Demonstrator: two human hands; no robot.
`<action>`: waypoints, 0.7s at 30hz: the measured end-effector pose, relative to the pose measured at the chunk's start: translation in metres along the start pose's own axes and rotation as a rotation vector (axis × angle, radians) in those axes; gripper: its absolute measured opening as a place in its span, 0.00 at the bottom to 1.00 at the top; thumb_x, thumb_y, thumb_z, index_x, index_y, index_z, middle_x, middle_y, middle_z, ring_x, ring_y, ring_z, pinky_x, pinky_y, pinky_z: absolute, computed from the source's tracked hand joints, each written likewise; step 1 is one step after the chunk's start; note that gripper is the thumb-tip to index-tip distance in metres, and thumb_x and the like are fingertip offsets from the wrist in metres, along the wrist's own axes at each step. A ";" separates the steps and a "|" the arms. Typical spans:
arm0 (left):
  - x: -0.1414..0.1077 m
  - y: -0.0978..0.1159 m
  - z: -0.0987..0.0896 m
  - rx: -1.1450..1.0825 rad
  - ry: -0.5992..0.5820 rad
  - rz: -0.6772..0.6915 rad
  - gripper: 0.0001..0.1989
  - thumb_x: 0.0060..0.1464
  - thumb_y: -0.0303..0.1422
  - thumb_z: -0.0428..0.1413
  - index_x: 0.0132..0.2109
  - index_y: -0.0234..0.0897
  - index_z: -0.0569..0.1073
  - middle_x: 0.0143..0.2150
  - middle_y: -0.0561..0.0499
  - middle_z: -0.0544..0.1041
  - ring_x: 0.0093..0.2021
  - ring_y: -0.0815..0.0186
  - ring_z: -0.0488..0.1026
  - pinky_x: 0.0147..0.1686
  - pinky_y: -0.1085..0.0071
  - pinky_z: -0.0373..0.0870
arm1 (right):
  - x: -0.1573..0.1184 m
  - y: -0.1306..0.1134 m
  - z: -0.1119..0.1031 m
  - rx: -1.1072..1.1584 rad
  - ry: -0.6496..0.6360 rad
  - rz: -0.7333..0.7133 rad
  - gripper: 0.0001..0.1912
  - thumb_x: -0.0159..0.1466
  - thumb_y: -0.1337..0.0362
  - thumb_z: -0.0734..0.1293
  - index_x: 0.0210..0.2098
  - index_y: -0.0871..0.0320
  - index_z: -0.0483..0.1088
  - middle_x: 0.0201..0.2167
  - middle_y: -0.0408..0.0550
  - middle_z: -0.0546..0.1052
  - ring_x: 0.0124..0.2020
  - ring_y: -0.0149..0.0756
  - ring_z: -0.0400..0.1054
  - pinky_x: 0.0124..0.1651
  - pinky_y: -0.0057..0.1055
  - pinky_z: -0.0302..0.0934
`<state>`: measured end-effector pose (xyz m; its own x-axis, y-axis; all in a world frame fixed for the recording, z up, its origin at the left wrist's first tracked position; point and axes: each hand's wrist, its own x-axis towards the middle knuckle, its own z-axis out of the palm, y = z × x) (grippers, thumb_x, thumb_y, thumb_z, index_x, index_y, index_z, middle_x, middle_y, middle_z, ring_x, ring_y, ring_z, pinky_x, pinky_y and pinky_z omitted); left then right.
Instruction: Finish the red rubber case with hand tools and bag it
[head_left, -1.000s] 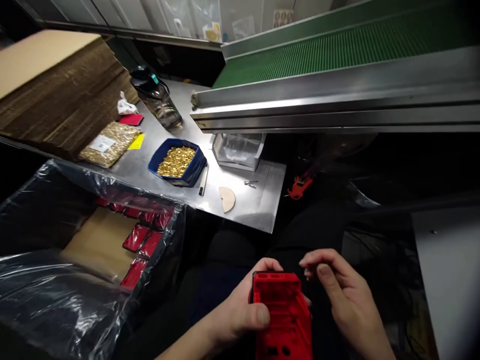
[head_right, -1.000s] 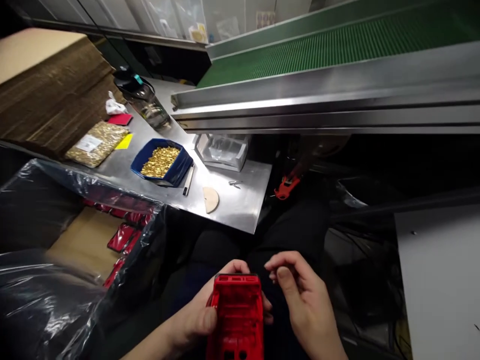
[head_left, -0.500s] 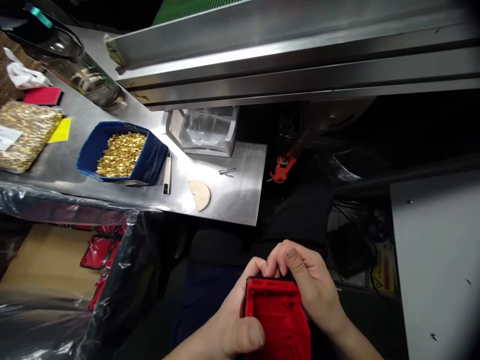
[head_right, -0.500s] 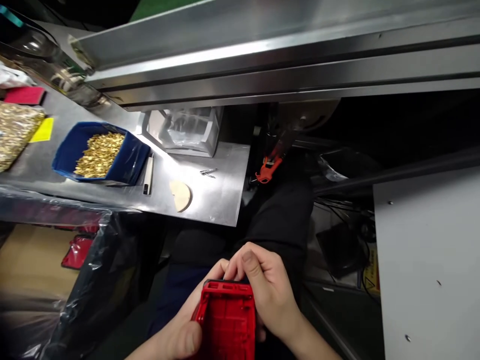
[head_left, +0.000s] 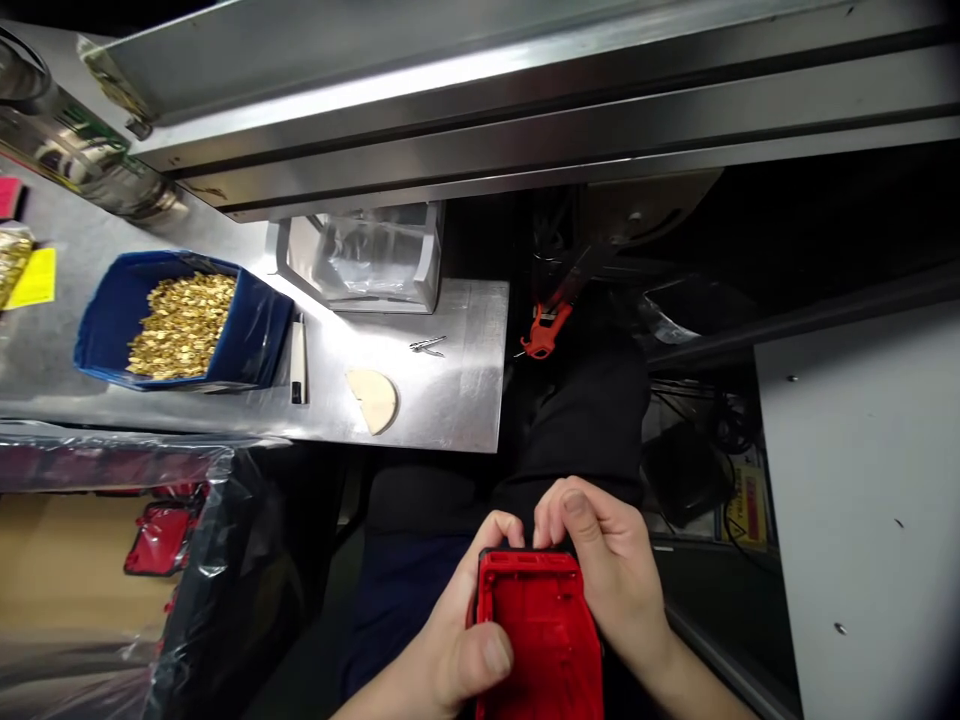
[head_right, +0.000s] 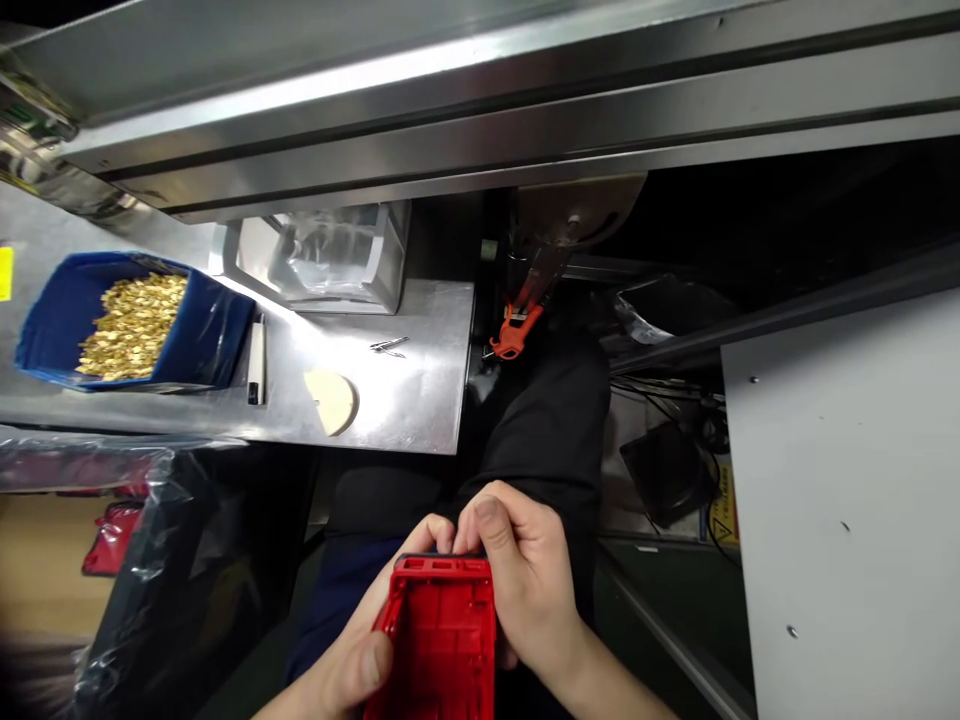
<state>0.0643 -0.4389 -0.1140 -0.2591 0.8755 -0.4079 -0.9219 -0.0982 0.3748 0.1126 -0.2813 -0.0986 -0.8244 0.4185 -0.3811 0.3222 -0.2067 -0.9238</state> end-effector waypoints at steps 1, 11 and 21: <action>-0.001 -0.002 -0.002 -0.001 -0.003 -0.001 0.36 0.46 0.56 0.68 0.50 0.43 0.59 0.40 0.51 0.68 0.35 0.67 0.70 0.38 0.69 0.70 | 0.000 0.001 0.001 -0.033 0.041 -0.012 0.24 0.74 0.53 0.60 0.24 0.56 0.64 0.23 0.42 0.69 0.26 0.30 0.63 0.33 0.28 0.59; 0.000 -0.003 -0.005 -0.055 -0.013 0.049 0.34 0.48 0.54 0.68 0.49 0.43 0.59 0.42 0.49 0.72 0.38 0.61 0.76 0.41 0.63 0.74 | 0.001 0.003 0.003 -0.053 0.017 0.013 0.23 0.74 0.53 0.61 0.25 0.57 0.66 0.24 0.42 0.72 0.27 0.30 0.66 0.33 0.28 0.61; 0.002 -0.008 -0.006 -0.145 -0.019 0.033 0.29 0.55 0.53 0.63 0.51 0.44 0.58 0.44 0.44 0.79 0.41 0.51 0.83 0.43 0.57 0.77 | -0.002 0.010 -0.002 -0.127 0.033 -0.137 0.19 0.75 0.59 0.60 0.31 0.56 0.74 0.31 0.44 0.79 0.35 0.34 0.75 0.40 0.29 0.67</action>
<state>0.0698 -0.4397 -0.1232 -0.2859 0.8794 -0.3808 -0.9452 -0.1933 0.2632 0.1186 -0.2824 -0.1075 -0.8498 0.4640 -0.2502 0.2655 -0.0332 -0.9635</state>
